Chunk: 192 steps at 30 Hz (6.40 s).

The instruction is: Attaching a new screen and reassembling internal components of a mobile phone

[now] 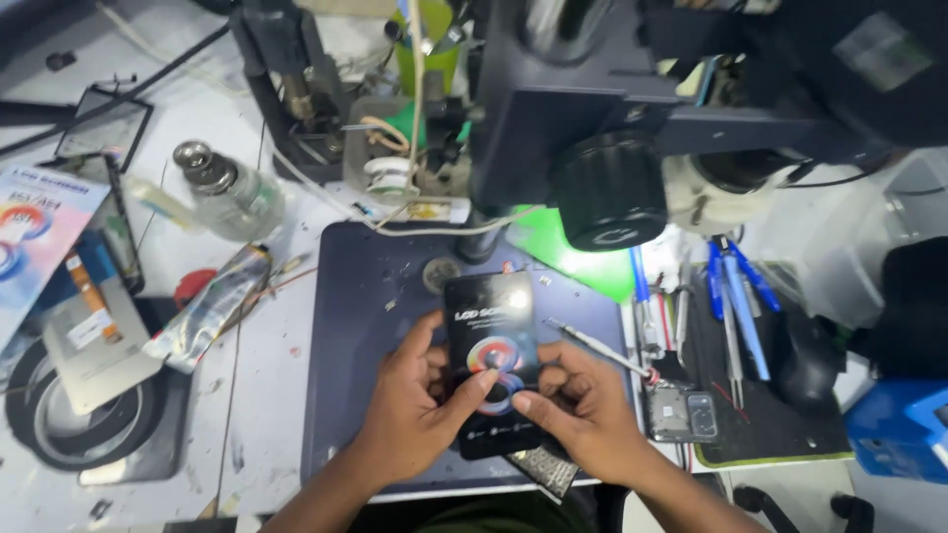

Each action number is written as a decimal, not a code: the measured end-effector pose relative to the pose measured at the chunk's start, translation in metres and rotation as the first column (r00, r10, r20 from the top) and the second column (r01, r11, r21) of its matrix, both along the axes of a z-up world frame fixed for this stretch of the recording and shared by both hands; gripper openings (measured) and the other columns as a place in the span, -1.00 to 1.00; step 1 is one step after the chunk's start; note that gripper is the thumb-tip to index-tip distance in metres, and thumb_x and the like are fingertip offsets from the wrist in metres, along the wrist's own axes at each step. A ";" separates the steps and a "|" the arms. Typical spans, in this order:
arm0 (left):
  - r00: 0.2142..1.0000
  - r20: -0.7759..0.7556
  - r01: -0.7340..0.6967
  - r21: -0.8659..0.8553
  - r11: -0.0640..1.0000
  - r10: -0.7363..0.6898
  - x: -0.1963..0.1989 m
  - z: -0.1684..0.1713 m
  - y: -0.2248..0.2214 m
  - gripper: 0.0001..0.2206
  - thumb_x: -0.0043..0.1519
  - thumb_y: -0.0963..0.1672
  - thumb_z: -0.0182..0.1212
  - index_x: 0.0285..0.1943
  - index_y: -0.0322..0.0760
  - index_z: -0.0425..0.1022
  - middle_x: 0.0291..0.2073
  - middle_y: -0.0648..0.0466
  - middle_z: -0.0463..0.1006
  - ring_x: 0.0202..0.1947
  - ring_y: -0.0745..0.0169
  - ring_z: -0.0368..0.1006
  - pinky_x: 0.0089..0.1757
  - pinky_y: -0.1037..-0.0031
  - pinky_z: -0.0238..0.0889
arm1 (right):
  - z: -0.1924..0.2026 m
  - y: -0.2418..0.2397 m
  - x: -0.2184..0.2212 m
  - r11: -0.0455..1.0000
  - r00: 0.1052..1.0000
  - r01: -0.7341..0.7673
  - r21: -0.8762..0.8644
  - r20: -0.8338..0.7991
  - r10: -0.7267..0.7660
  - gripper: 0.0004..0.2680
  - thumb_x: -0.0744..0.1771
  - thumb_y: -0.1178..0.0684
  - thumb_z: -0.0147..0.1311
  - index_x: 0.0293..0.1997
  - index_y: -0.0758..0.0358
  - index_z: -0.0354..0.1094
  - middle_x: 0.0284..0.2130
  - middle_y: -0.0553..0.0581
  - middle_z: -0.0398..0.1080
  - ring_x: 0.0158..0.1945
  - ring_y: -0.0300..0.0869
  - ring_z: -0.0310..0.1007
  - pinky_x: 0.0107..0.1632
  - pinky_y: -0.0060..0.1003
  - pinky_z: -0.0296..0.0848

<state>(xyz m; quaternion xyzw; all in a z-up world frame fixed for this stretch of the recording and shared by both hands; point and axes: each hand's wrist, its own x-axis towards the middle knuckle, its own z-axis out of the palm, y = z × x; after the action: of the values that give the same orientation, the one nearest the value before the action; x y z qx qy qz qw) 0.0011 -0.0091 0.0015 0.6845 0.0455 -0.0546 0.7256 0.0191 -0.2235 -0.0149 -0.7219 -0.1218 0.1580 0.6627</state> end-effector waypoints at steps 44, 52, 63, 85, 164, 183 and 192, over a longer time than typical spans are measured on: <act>0.999 0.015 -0.039 -0.008 0.999 0.039 0.000 0.001 -0.001 -0.40 0.11 -0.12 0.38 0.36 -0.28 0.29 -0.35 -0.03 0.76 -0.48 0.30 0.68 -0.38 0.46 0.74 | 0.009 0.002 0.003 0.999 0.999 -0.038 0.035 -0.018 0.039 -0.83 0.32 0.09 0.27 -0.08 0.33 0.46 -0.69 -0.13 0.12 -0.60 -0.42 0.01 -0.50 -0.44 -0.02; 0.999 0.043 0.010 0.101 0.995 -0.014 -0.001 0.003 0.005 -0.42 0.13 -0.05 0.37 0.34 -0.20 0.31 -0.36 0.09 0.77 -0.47 0.43 0.64 -0.42 0.58 0.54 | -0.005 -0.002 0.001 0.997 0.998 0.041 -0.061 -0.037 -0.043 -0.80 0.29 0.15 0.31 -0.06 0.35 0.46 -0.66 -0.12 0.03 -0.60 -0.39 -0.09 -0.48 -0.45 -0.08; 0.998 -0.029 -0.050 -0.047 0.998 0.049 0.000 -0.004 -0.004 -0.44 0.08 -0.15 0.42 0.30 -0.26 0.37 -0.40 -0.02 0.78 -0.49 0.37 0.66 -0.40 0.46 0.76 | -0.003 0.000 0.002 1.000 0.999 -0.002 0.019 0.039 0.001 -0.83 0.31 0.11 0.30 -0.08 0.29 0.43 -0.67 -0.14 0.16 -0.58 -0.44 0.06 -0.47 -0.47 0.03; 0.982 -0.143 -0.117 0.076 0.990 0.127 0.001 -0.005 -0.010 -0.41 0.04 -0.13 0.42 0.31 -0.25 0.39 -0.23 -0.03 0.83 -0.30 0.30 0.71 -0.22 0.50 0.60 | 0.007 -0.004 0.003 0.998 0.999 -0.045 0.046 0.004 0.045 -0.85 0.34 0.13 0.27 -0.08 0.19 0.35 -0.60 -0.16 0.08 -0.53 -0.43 0.04 -0.45 -0.45 0.06; 0.914 -0.365 -0.146 0.114 0.983 0.178 0.006 0.015 -0.017 -0.32 0.01 -0.16 0.37 0.42 -0.18 0.33 -0.23 -0.17 0.79 -0.33 0.05 0.69 -0.30 0.28 0.58 | 0.014 -0.006 0.005 0.997 0.997 -0.080 -0.014 -0.003 0.080 -0.81 0.36 0.05 0.23 -0.04 0.22 0.30 -0.64 -0.12 0.11 -0.56 -0.39 -0.01 -0.45 -0.40 0.06; 0.999 0.003 -0.051 0.016 0.999 0.051 0.001 -0.004 -0.003 -0.41 0.11 -0.13 0.38 0.36 -0.27 0.29 -0.39 0.00 0.75 -0.51 0.34 0.66 -0.42 0.50 0.67 | 0.013 0.004 0.003 0.999 0.998 -0.052 0.015 0.027 0.051 -0.84 0.33 0.12 0.23 -0.04 0.29 0.44 -0.68 -0.14 0.14 -0.59 -0.42 0.01 -0.48 -0.47 0.01; 0.999 0.036 0.007 -0.028 1.000 -0.006 -0.001 0.002 0.004 -0.42 0.15 -0.11 0.34 0.37 -0.30 0.26 -0.32 -0.01 0.74 -0.48 0.28 0.69 -0.36 0.48 0.70 | 0.006 0.004 0.003 0.996 1.000 -0.005 -0.093 0.024 0.007 -0.80 0.30 0.09 0.26 -0.03 0.34 0.47 -0.68 -0.16 0.06 -0.62 -0.43 -0.06 -0.51 -0.48 -0.07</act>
<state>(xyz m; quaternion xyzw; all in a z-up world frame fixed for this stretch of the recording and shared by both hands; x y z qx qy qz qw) 0.0006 -0.0055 0.0040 0.6751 0.0297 -0.0453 0.7357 0.0221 -0.2198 -0.0087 -0.7534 -0.1245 0.1564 0.6265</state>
